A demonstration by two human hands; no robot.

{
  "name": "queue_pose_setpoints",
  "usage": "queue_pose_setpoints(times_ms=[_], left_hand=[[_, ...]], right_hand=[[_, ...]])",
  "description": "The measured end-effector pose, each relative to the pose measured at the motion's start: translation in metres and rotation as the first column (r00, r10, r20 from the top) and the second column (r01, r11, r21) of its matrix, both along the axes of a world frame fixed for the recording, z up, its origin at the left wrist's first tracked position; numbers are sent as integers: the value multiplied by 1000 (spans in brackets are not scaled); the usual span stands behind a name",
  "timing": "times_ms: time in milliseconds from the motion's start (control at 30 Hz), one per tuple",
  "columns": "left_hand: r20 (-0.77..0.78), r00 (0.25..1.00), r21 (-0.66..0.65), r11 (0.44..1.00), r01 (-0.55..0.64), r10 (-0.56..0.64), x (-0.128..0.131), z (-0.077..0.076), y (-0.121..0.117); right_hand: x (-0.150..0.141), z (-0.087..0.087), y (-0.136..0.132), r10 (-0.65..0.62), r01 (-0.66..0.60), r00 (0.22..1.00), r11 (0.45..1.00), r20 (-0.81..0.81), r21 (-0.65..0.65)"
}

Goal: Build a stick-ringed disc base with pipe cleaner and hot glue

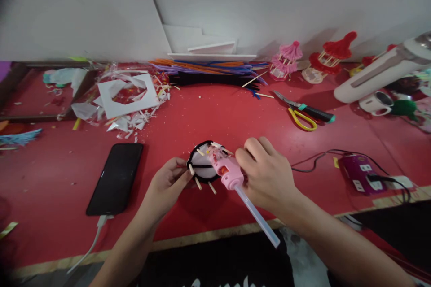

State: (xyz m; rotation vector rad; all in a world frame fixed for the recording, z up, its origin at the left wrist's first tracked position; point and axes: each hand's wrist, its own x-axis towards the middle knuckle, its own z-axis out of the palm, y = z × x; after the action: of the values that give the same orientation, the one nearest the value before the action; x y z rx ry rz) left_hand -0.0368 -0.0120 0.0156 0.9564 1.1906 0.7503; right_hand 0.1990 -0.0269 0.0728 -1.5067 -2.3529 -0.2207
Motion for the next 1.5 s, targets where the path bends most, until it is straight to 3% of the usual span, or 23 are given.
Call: queue_pose_setpoints(times_ms=[133, 200, 267, 367, 533, 600, 667, 733, 767, 867, 900, 1000, 1133, 1500], left_hand=[[-45, 995, -27, 995, -94, 92, -3, -1, 3], [-48, 992, -36, 993, -116, 114, -6, -1, 4], [-34, 992, -51, 991, -121, 120, -8, -2, 4], [-1, 992, -59, 990, -127, 127, -10, -2, 4], [46, 990, -51, 990, -131, 134, -7, -1, 2], [53, 990, -47, 991, -125, 128, -4, 1, 1], [40, 993, -31, 993, -114, 115, -1, 3, 1], [7, 996, 7, 996, -91, 91, 2, 5, 1], [-8, 997, 29, 997, -74, 74, 4, 6, 0], [-14, 999, 79, 996, -40, 41, 7, 9, -2], [-6, 999, 90, 995, -38, 38, 8, 9, -3], [9, 999, 117, 992, -37, 36, 9, 11, -7], [1, 1000, 145, 989, -9, 9, 9, 11, -12], [-3, 999, 150, 988, -39, 40, 12, 16, -11]], right_hand=[[21, 1, 1, 149, -153, 984, 988, -101, -36], [40, -1, 1, 138, -135, 983, 990, -123, 35], [61, -6, 1, -5, 7, 999, 999, -54, 36], [89, -23, 2, -228, 248, 956, 964, 183, -96], [114, -50, 1, -314, 363, 907, 921, 279, -144], [107, -44, -1, -352, 380, 907, 921, 229, -89], [86, -28, -5, -349, 350, 931, 937, 107, 7], [54, -7, -10, -165, 190, 973, 970, -162, 154], [36, 2, -13, -41, 69, 976, 990, -212, 125], [-12, 17, -17, 219, -229, 955, 973, -200, -28], [-24, 18, -16, 237, -247, 957, 968, -167, -36], [-44, 11, -10, 149, -150, 989, 987, -24, -57], [-47, 2, -4, 52, -51, 997, 999, 62, -16], [-54, 4, -6, 43, -43, 999, 999, -6, 20]])
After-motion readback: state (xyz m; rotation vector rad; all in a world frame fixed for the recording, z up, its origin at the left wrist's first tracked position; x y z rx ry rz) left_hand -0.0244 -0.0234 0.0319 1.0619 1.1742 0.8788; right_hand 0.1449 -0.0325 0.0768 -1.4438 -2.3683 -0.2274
